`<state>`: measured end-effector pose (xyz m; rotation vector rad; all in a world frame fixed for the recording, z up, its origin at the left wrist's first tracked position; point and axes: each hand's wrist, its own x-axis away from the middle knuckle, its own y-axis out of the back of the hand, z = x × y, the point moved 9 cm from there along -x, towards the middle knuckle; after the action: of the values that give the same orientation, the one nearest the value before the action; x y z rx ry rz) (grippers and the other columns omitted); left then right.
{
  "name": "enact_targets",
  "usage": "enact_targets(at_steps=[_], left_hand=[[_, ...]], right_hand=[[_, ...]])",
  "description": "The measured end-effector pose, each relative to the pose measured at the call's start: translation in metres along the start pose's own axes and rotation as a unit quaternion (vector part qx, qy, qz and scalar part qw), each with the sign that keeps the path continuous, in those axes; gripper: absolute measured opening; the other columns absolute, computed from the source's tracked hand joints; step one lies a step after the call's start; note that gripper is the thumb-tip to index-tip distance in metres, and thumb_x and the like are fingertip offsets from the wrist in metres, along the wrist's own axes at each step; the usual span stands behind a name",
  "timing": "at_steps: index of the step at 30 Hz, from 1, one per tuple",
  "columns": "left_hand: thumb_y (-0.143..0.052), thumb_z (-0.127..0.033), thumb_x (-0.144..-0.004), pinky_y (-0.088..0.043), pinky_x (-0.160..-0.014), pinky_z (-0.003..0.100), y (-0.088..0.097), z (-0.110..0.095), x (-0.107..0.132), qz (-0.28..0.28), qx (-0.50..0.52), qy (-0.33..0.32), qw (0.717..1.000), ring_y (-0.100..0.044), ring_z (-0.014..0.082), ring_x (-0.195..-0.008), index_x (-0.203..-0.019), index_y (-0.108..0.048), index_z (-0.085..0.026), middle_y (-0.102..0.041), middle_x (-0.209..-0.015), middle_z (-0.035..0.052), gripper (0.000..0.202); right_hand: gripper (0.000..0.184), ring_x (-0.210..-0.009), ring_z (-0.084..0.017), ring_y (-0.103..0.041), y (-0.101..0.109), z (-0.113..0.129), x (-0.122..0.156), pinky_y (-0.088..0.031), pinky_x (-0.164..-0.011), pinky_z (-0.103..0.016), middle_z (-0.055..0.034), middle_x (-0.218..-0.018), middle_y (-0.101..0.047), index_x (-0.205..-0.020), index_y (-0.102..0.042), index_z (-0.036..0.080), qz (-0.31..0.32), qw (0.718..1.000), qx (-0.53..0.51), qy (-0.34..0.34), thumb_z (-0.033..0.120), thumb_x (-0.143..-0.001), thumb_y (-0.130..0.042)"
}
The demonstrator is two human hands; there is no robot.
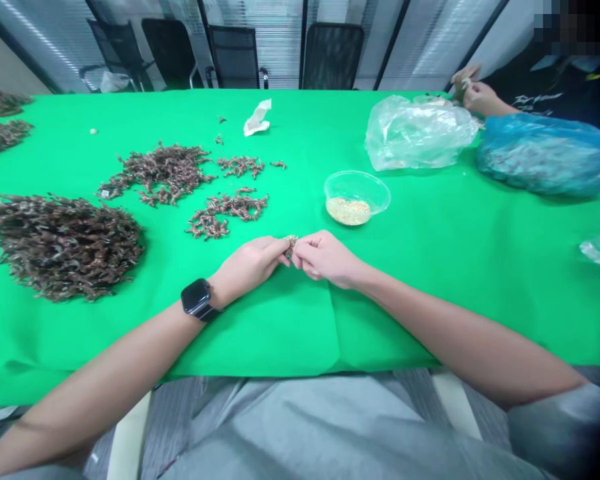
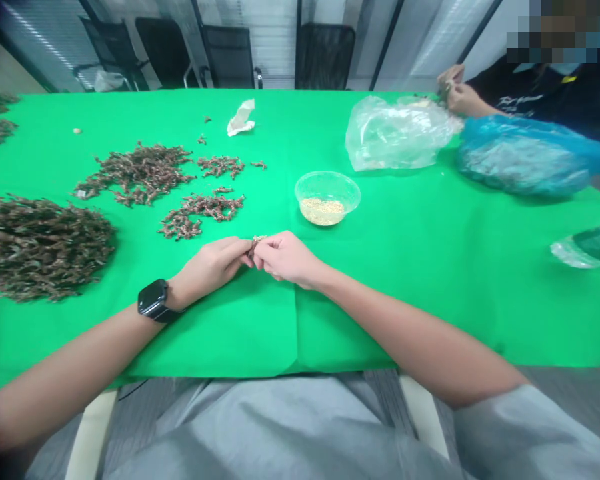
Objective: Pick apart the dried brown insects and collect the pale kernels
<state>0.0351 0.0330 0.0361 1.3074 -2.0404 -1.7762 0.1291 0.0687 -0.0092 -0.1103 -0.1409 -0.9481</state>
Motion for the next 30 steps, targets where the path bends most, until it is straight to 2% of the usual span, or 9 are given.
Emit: enact_targets(at_steps=[9,14,18,21,23,24,25,27,30], left_hand=[[-0.044,-0.008,-0.101,-0.049,-0.076,0.024,0.003,-0.008,0.001,-0.013,-0.048,-0.048,0.998,-0.063,0.0143,-0.080,-0.098,-0.060,-0.017,-0.069,-0.085,0.0037,0.019],[-0.042,-0.012,-0.103,-0.049,-0.078,0.027,0.001,-0.011,0.001,-0.013,-0.088,-0.080,0.993,-0.063,0.0159,-0.080,-0.096,-0.059,-0.017,-0.070,-0.085,0.0044,0.019],[-0.041,-0.018,-0.105,-0.049,-0.078,0.027,-0.001,-0.005,0.000,-0.007,-0.068,-0.047,0.997,-0.063,0.0164,-0.081,-0.105,-0.061,-0.017,-0.070,-0.088,0.0056,0.020],[-0.041,-0.027,-0.106,-0.049,-0.076,0.025,-0.001,0.004,-0.001,-0.014,-0.004,0.014,1.000,-0.065,0.0160,-0.082,-0.109,-0.061,-0.017,-0.071,-0.092,0.0066,0.022],[-0.041,-0.034,-0.107,-0.049,-0.075,0.025,-0.003,0.010,-0.001,-0.007,0.033,0.052,0.998,-0.066,0.0157,-0.082,-0.103,-0.061,-0.018,-0.071,-0.092,0.0060,0.026],[-0.041,-0.037,-0.107,-0.048,-0.074,0.024,-0.004,0.012,-0.001,-0.003,0.044,0.065,0.997,-0.066,0.0157,-0.080,-0.100,-0.061,-0.018,-0.070,-0.090,0.0055,0.028],[-0.041,-0.039,-0.107,-0.048,-0.073,0.024,-0.005,0.014,-0.001,-0.001,0.051,0.074,0.996,-0.066,0.0159,-0.079,-0.097,-0.061,-0.018,-0.070,-0.089,0.0052,0.030],[-0.042,-0.042,-0.106,-0.047,-0.072,0.024,-0.005,0.015,-0.001,0.001,0.057,0.085,0.995,-0.066,0.0164,-0.078,-0.095,-0.060,-0.018,-0.070,-0.087,0.0052,0.032],[-0.043,-0.042,-0.106,-0.047,-0.073,0.024,-0.005,0.016,-0.001,0.004,0.070,0.090,0.993,-0.066,0.0169,-0.080,-0.095,-0.060,-0.018,-0.071,-0.089,0.0057,0.032]], right_hand=[[0.026,-0.034,-0.004,-0.016,-0.011,-0.010,0.003,-0.021,-0.032,-0.014,0.0087,-0.035,-0.031,-0.057,-0.055,0.015,0.063,0.983,-0.141,-0.101,0.018,-0.082,-0.050],[0.024,-0.037,-0.005,-0.008,-0.021,-0.011,0.007,-0.016,-0.028,-0.012,0.0108,-0.038,-0.027,-0.063,-0.051,0.017,0.132,0.949,-0.222,-0.178,0.017,-0.086,-0.046],[0.025,-0.037,-0.006,-0.006,-0.024,-0.014,0.007,-0.014,-0.028,-0.014,0.0111,-0.039,-0.023,-0.062,-0.044,0.020,0.154,0.939,-0.233,-0.199,0.019,-0.087,-0.042],[0.023,-0.038,-0.007,-0.012,-0.012,-0.011,0.001,-0.016,-0.032,-0.017,0.0104,-0.040,-0.024,-0.064,-0.047,0.020,0.092,0.978,-0.145,-0.120,0.024,-0.086,-0.044],[0.023,-0.040,-0.008,-0.021,0.004,0.000,-0.002,-0.021,-0.038,-0.020,0.0080,-0.043,-0.032,-0.065,-0.050,0.019,0.015,1.000,-0.004,-0.014,0.025,-0.086,-0.046],[0.023,-0.043,-0.008,-0.027,0.010,0.011,-0.001,-0.024,-0.042,-0.022,0.0064,-0.047,-0.037,-0.065,-0.051,0.019,-0.024,0.994,0.089,0.054,0.025,-0.087,-0.047],[0.024,-0.047,-0.008,-0.032,0.013,0.022,0.003,-0.026,-0.047,-0.023,0.0048,-0.051,-0.042,-0.065,-0.050,0.018,-0.055,0.973,0.184,0.125,0.025,-0.088,-0.049],[0.025,-0.055,-0.009,-0.040,0.008,0.040,0.012,-0.029,-0.056,-0.026,0.0022,-0.059,-0.048,-0.067,-0.051,0.018,-0.080,0.904,0.342,0.242,0.026,-0.091,-0.050],[0.024,-0.061,-0.012,-0.045,-0.001,0.046,0.019,-0.029,-0.063,-0.028,-0.0010,-0.066,-0.056,-0.074,-0.055,0.017,-0.068,0.822,0.470,0.314,0.025,-0.095,-0.046]])
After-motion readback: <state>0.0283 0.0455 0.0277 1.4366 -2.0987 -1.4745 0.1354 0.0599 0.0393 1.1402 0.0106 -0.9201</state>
